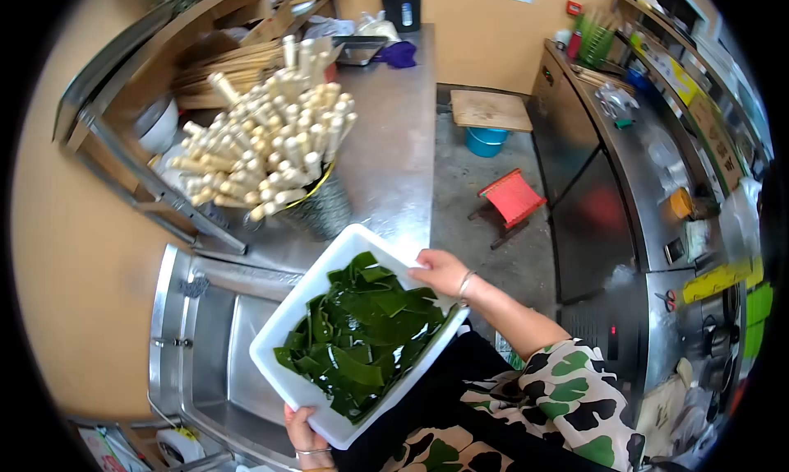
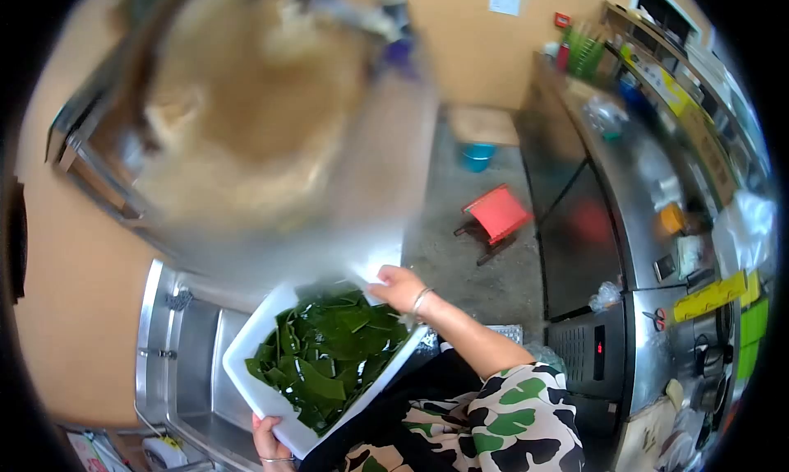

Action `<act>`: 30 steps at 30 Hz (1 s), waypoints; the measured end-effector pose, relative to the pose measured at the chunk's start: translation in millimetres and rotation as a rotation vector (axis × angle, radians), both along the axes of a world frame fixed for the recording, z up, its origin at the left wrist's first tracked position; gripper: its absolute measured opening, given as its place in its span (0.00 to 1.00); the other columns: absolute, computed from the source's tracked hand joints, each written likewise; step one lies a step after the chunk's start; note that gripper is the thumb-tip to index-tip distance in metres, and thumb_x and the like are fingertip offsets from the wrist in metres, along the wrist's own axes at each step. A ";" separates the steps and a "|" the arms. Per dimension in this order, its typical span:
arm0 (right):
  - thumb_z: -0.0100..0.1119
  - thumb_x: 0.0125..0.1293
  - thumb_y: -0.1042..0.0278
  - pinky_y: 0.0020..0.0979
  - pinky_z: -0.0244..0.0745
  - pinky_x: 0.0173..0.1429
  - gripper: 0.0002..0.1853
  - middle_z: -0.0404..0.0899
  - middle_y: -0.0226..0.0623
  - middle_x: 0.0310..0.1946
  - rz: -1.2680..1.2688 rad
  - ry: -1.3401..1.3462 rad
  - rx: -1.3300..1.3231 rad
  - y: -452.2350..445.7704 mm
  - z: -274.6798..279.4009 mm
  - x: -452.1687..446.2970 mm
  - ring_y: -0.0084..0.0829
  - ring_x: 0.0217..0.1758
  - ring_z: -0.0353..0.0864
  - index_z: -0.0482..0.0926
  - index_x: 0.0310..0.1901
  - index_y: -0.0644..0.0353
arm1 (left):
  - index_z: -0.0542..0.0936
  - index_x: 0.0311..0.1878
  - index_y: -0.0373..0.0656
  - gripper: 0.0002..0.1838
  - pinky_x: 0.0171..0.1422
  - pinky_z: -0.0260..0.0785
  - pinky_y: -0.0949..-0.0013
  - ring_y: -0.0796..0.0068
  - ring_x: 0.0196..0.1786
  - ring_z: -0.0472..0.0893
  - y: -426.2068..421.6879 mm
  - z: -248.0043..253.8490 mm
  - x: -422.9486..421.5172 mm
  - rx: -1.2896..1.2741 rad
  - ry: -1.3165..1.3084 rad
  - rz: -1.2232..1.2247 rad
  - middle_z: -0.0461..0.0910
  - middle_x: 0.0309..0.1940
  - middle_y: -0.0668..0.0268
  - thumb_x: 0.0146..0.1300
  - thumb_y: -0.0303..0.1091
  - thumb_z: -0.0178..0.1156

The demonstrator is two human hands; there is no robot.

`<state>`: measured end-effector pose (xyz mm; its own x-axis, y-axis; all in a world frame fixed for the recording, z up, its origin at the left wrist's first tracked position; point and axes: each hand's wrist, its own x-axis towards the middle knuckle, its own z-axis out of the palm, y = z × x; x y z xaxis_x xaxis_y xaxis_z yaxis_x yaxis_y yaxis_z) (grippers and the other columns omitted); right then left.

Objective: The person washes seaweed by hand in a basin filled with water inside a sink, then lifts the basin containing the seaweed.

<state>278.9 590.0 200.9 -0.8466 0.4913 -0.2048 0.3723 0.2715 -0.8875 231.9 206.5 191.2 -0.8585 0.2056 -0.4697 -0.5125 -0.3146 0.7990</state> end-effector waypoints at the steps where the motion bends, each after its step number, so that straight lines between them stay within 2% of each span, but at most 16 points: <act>1: 0.59 0.54 0.57 0.29 0.69 0.38 0.16 0.75 0.38 0.27 -0.047 0.017 -0.025 23.7 -7.3 17.2 0.28 0.31 0.73 0.74 0.31 0.64 | 0.69 0.49 0.35 0.26 0.48 0.70 0.65 0.65 0.41 0.75 24.0 4.8 6.5 0.027 -0.005 -0.045 0.75 0.39 0.59 0.40 0.16 0.46; 3: 0.59 0.54 0.58 0.28 0.68 0.35 0.14 0.74 0.36 0.24 -0.166 0.034 -0.091 62.7 8.8 56.2 0.26 0.28 0.71 0.74 0.30 0.63 | 0.69 0.48 0.36 0.24 0.49 0.70 0.65 0.66 0.41 0.75 73.2 15.1 17.0 0.055 0.015 -0.149 0.74 0.39 0.59 0.42 0.17 0.47; 5: 0.59 0.53 0.58 0.27 0.67 0.34 0.15 0.74 0.34 0.24 -0.236 0.067 -0.219 107.5 2.0 89.7 0.24 0.28 0.71 0.75 0.30 0.64 | 0.70 0.47 0.37 0.23 0.48 0.70 0.65 0.67 0.40 0.75 117.0 12.2 21.6 0.070 0.029 -0.211 0.75 0.38 0.60 0.43 0.17 0.48; 8: 0.60 0.53 0.57 0.26 0.67 0.34 0.16 0.74 0.34 0.24 -0.348 0.110 -0.157 151.4 8.2 115.8 0.23 0.28 0.71 0.75 0.30 0.65 | 0.69 0.50 0.40 0.26 0.48 0.71 0.59 0.62 0.43 0.76 176.3 -1.7 -0.6 0.049 0.021 -0.325 0.74 0.40 0.58 0.42 0.16 0.46; 11: 0.62 0.51 0.55 0.26 0.67 0.34 0.19 0.74 0.34 0.24 -0.430 0.145 -0.174 211.4 3.9 147.3 0.23 0.28 0.71 0.74 0.31 0.66 | 0.71 0.44 0.40 0.23 0.46 0.71 0.63 0.64 0.39 0.76 256.6 4.1 -0.5 -0.044 -0.002 -0.352 0.75 0.37 0.60 0.40 0.16 0.46; 13: 0.62 0.51 0.55 0.26 0.68 0.35 0.19 0.74 0.35 0.25 -0.451 0.182 -0.199 248.9 -2.4 158.9 0.24 0.28 0.72 0.74 0.31 0.66 | 0.71 0.44 0.40 0.23 0.46 0.71 0.62 0.63 0.38 0.76 300.2 1.1 -6.2 -0.065 0.035 -0.390 0.75 0.36 0.60 0.39 0.16 0.46; 15: 0.62 0.51 0.54 0.26 0.68 0.35 0.19 0.75 0.35 0.25 -0.439 0.111 -0.242 261.9 -3.9 118.6 0.24 0.29 0.72 0.74 0.32 0.66 | 0.71 0.44 0.40 0.23 0.46 0.71 0.62 0.62 0.38 0.76 312.0 -5.0 -50.0 -0.103 -0.034 -0.385 0.75 0.36 0.60 0.39 0.17 0.46; 18: 0.62 0.51 0.53 0.29 0.69 0.36 0.21 0.76 0.37 0.27 -0.416 0.228 -0.320 311.3 -15.0 88.2 0.26 0.29 0.73 0.74 0.34 0.66 | 0.71 0.43 0.40 0.22 0.46 0.71 0.59 0.62 0.37 0.75 358.4 -14.8 -69.2 -0.133 -0.016 -0.344 0.74 0.35 0.60 0.38 0.18 0.46; 21: 0.63 0.50 0.52 0.30 0.69 0.39 0.22 0.77 0.40 0.29 -0.330 0.217 -0.120 362.0 5.5 53.4 0.30 0.32 0.75 0.74 0.35 0.66 | 0.71 0.43 0.40 0.23 0.46 0.71 0.59 0.61 0.38 0.75 405.6 -18.9 -81.0 -0.055 0.009 -0.292 0.74 0.35 0.59 0.37 0.19 0.47; 22: 0.61 0.49 0.49 0.32 0.70 0.42 0.24 0.77 0.44 0.32 -0.306 0.196 -0.040 375.2 18.2 40.0 0.36 0.36 0.76 0.75 0.35 0.67 | 0.71 0.43 0.39 0.24 0.46 0.71 0.58 0.59 0.38 0.75 418.8 -22.2 -88.3 -0.040 0.018 -0.248 0.74 0.35 0.58 0.35 0.19 0.47; 24: 0.58 0.49 0.44 0.35 0.69 0.47 0.30 0.77 0.50 0.38 -0.214 0.134 -0.016 411.1 20.1 8.3 0.45 0.42 0.75 0.75 0.41 0.67 | 0.70 0.47 0.37 0.28 0.49 0.71 0.55 0.55 0.41 0.75 436.3 -39.7 -119.9 0.042 0.038 -0.328 0.74 0.38 0.55 0.32 0.21 0.47; 25: 0.63 0.49 0.51 0.29 0.70 0.39 0.22 0.78 0.40 0.29 -0.218 0.120 0.016 429.0 21.9 -7.0 0.29 0.34 0.76 0.75 0.36 0.64 | 0.70 0.49 0.37 0.31 0.51 0.70 0.53 0.53 0.43 0.74 448.6 -46.2 -131.9 0.085 0.032 -0.365 0.74 0.40 0.52 0.31 0.23 0.48; 26: 0.63 0.46 0.50 0.31 0.70 0.40 0.23 0.78 0.42 0.29 -0.203 0.205 0.033 442.1 22.8 -23.2 0.33 0.34 0.77 0.76 0.33 0.64 | 0.69 0.50 0.37 0.33 0.52 0.69 0.53 0.53 0.44 0.74 460.1 -50.3 -143.2 0.116 0.025 -0.365 0.74 0.41 0.52 0.30 0.23 0.48; 27: 0.64 0.45 0.50 0.32 0.70 0.40 0.22 0.78 0.42 0.29 -0.151 0.104 0.024 466.5 6.5 -58.2 0.34 0.34 0.77 0.77 0.30 0.63 | 0.69 0.51 0.36 0.34 0.52 0.69 0.52 0.52 0.45 0.74 472.1 -56.2 -159.2 0.146 0.018 -0.356 0.74 0.41 0.52 0.29 0.24 0.48; 28: 0.64 0.44 0.50 0.32 0.70 0.40 0.22 0.78 0.43 0.29 -0.154 0.138 -0.033 477.2 10.6 -80.3 0.35 0.34 0.77 0.77 0.29 0.63 | 0.69 0.51 0.36 0.34 0.53 0.68 0.51 0.52 0.45 0.74 479.2 -70.7 -177.1 0.144 0.002 -0.320 0.74 0.42 0.52 0.29 0.24 0.48; 30: 0.65 0.43 0.51 0.30 0.70 0.43 0.22 0.78 0.43 0.30 -0.068 0.057 0.047 511.0 -2.8 -141.1 0.36 0.36 0.77 0.77 0.32 0.62 | 0.69 0.52 0.37 0.36 0.56 0.66 0.47 0.51 0.49 0.72 503.1 -82.4 -207.2 0.153 -0.045 -0.292 0.74 0.44 0.54 0.29 0.25 0.48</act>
